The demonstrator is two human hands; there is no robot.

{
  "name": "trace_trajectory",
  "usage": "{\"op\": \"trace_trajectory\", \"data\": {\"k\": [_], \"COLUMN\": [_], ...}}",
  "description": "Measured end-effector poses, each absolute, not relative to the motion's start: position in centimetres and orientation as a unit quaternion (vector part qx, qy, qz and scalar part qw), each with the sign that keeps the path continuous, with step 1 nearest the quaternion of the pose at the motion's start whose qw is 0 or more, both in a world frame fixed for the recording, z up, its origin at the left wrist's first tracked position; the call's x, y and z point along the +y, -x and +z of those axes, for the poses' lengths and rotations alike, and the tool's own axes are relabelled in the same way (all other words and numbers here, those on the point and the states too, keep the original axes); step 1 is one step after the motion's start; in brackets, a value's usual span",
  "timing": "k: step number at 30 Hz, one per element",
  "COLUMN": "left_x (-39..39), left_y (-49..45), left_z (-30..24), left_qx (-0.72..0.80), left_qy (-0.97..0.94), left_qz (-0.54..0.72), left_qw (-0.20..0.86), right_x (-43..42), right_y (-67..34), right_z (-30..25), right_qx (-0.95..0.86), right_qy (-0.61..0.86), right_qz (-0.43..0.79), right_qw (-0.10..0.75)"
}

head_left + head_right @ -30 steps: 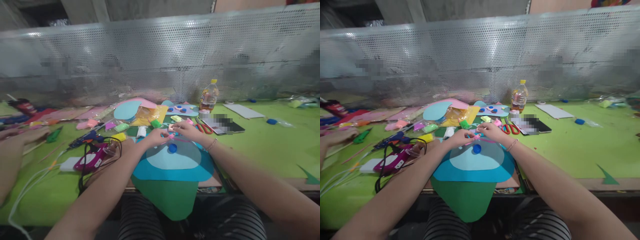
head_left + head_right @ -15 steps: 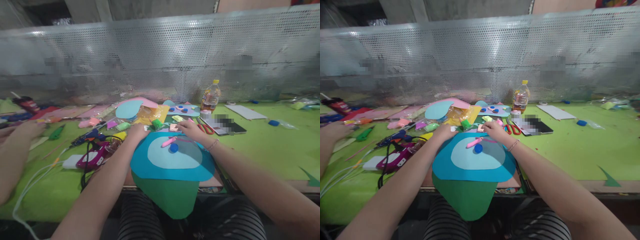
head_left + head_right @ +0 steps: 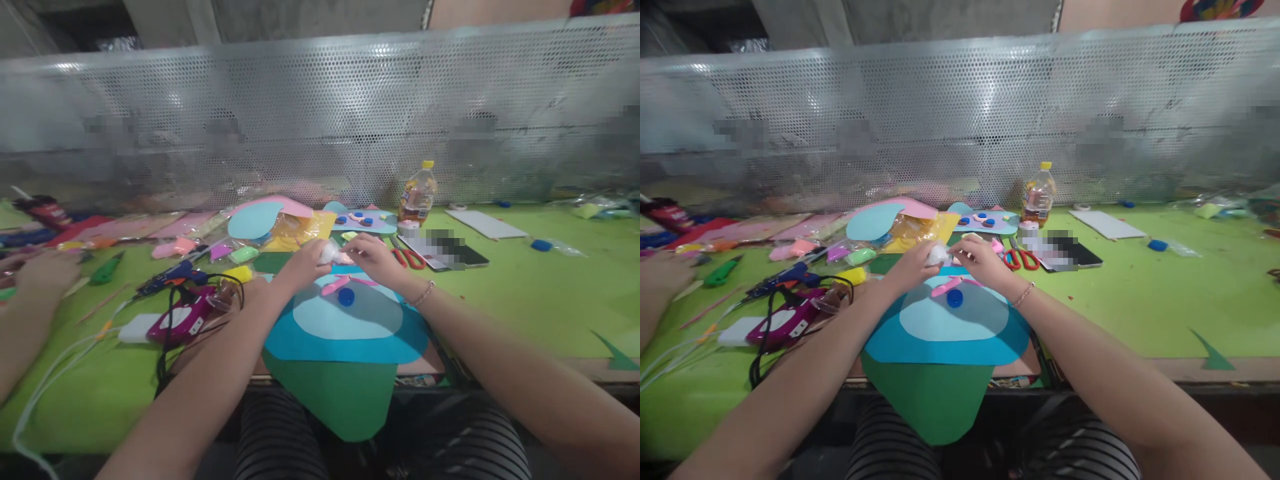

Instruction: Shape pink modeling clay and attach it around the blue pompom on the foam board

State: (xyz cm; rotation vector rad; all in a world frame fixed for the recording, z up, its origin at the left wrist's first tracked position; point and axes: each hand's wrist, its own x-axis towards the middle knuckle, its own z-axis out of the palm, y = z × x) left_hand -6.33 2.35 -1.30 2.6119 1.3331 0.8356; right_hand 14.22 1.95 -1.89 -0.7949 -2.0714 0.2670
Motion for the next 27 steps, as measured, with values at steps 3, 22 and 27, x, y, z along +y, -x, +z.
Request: {"op": "trace_trajectory", "data": {"k": [3,22,27], "left_x": [2.0,1.2,1.1], "left_y": [5.7,5.2,5.2], "left_z": [-1.6,-1.1,-0.9], "left_qx": [0.43,0.407,0.42], "left_qy": [-0.859,-0.861,-0.851], "left_qz": [0.254,0.248,0.252], "left_qw": [0.11,0.177,0.188], "right_x": [2.0,1.3,1.3], "right_y": [-14.1,-14.0,-14.0], "right_z": [-2.1,-1.4,-1.2], "right_qx": [-0.837,-0.834,-0.803], "right_qy": [0.316,0.348,0.362], "right_qz": [0.13,0.165,0.223], "right_qw": [0.428,0.396,0.417]}}
